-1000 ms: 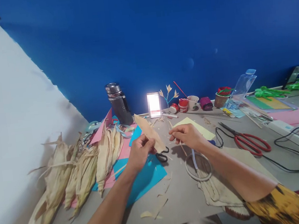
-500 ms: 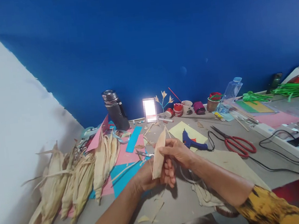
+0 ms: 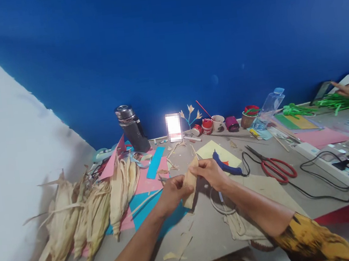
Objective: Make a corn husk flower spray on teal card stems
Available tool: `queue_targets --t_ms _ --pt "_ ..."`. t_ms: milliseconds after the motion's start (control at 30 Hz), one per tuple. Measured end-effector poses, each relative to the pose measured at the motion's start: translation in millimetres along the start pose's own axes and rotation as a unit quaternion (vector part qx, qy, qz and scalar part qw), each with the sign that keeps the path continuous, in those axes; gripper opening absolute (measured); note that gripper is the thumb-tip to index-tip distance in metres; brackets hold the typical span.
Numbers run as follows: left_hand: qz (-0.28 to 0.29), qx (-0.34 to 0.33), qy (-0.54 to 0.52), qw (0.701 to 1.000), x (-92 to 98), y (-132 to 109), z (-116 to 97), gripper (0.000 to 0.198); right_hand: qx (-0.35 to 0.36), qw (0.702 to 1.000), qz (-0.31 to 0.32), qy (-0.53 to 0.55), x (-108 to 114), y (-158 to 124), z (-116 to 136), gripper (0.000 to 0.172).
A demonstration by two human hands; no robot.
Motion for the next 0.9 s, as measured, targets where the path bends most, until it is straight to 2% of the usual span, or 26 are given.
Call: queue_targets --t_ms 100,300,367,467,567,667,733,833,900 --pt "0.013 0.018 -0.017 1.0 -0.6 -0.1 -5.0 0.039 -0.014 1.0 -0.028 0.003 5.1 3.4 -4.1 0.039" --pt "-0.011 0.041 -0.025 0.999 2.6 -0.6 -7.1 0.033 -0.013 0.998 -0.035 0.059 12.6 7.9 -5.7 0.041" --pt "-0.044 0.022 -0.038 0.998 8.7 0.1 -9.0 0.032 -0.02 0.996 -0.027 0.088 16.3 9.4 -3.9 0.042" --pt "-0.134 -0.021 -0.114 0.984 25.8 -0.6 -19.3 0.031 -0.01 0.993 -0.028 0.118 23.1 11.5 0.9 0.043" --pt "-0.189 -0.029 -0.188 0.963 44.0 -3.9 -33.8 0.035 0.016 0.997 -0.036 0.069 25.7 12.2 3.3 0.037" --pt "-0.202 -0.024 -0.194 0.96 55.4 -7.2 -45.8 0.036 0.025 0.996 0.024 -0.08 15.2 10.4 0.2 0.024" --pt "-0.208 -0.035 -0.19 0.959 58.4 -7.8 -49.5 0.035 0.052 0.969 0.098 -0.222 1.9 7.3 -2.1 0.017" --pt "-0.217 -0.046 -0.196 0.955 57.7 -6.0 -47.4 0.031 0.094 0.875 0.17 -0.444 -18.4 2.6 -4.5 0.017" --pt "-0.219 -0.045 -0.2 0.954 56.0 -4.5 -43.5 0.03 0.083 0.817 0.187 -0.539 -27.9 2.3 -6.3 0.025"
Point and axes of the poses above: each hand's wrist, its own y-axis towards the middle knuckle, its own x-axis out of the back of the hand, z = x × y, the point moved 3 cm from there along y, towards the middle knuckle, and after that the axes turned 6 degrees about z, right-handed, at the moved point
